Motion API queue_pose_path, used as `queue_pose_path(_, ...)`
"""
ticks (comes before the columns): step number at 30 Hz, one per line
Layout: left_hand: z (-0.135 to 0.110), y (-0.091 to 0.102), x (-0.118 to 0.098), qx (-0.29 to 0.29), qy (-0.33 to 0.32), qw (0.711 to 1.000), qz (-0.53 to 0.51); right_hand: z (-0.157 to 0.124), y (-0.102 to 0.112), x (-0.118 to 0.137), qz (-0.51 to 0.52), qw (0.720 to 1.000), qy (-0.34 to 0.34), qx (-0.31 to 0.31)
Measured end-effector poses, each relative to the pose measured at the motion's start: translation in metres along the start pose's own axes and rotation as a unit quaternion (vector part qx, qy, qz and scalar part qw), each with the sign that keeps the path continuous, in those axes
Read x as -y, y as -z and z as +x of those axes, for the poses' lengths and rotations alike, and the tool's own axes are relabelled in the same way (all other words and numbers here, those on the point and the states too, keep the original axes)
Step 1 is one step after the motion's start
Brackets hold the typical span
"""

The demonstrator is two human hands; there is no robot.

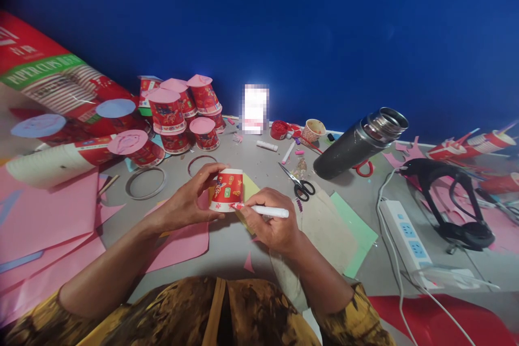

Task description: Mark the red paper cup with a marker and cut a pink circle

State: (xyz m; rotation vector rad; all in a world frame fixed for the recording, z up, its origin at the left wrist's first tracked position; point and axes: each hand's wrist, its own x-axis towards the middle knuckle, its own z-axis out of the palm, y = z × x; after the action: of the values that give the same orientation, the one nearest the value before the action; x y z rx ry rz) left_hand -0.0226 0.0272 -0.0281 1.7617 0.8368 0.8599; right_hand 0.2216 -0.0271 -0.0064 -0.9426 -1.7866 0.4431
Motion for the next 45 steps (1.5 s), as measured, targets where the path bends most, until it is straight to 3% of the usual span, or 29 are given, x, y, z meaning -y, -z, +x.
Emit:
queue_pose_path(12, -0.0015, 0.0001, -0.0021, -0.004, 0.006, 1.000, 0.028, 0.0015, 0.0007, 0.0055, -0.013, 0.999, 0.015, 0.028)
queue_pose_path(20, -0.0014, 0.0000, 0.0001, -0.004, -0.001, 1.000, 0.015, 0.0016, 0.0011, 0.0035, -0.005, 1.000, 0.019, -0.003)
queue_pose_path(37, -0.0017, -0.0007, -0.0002, 0.006, 0.001, 0.999, 0.039, 0.0029, -0.0001, 0.0052, -0.033, 0.998, 0.052, 0.018)
queue_pose_path(45, -0.0012, -0.0015, 0.0031, 0.001, 0.014, 1.000, 0.019, 0.0032, 0.0056, 0.0050, -0.024, 0.999, 0.014, -0.025)
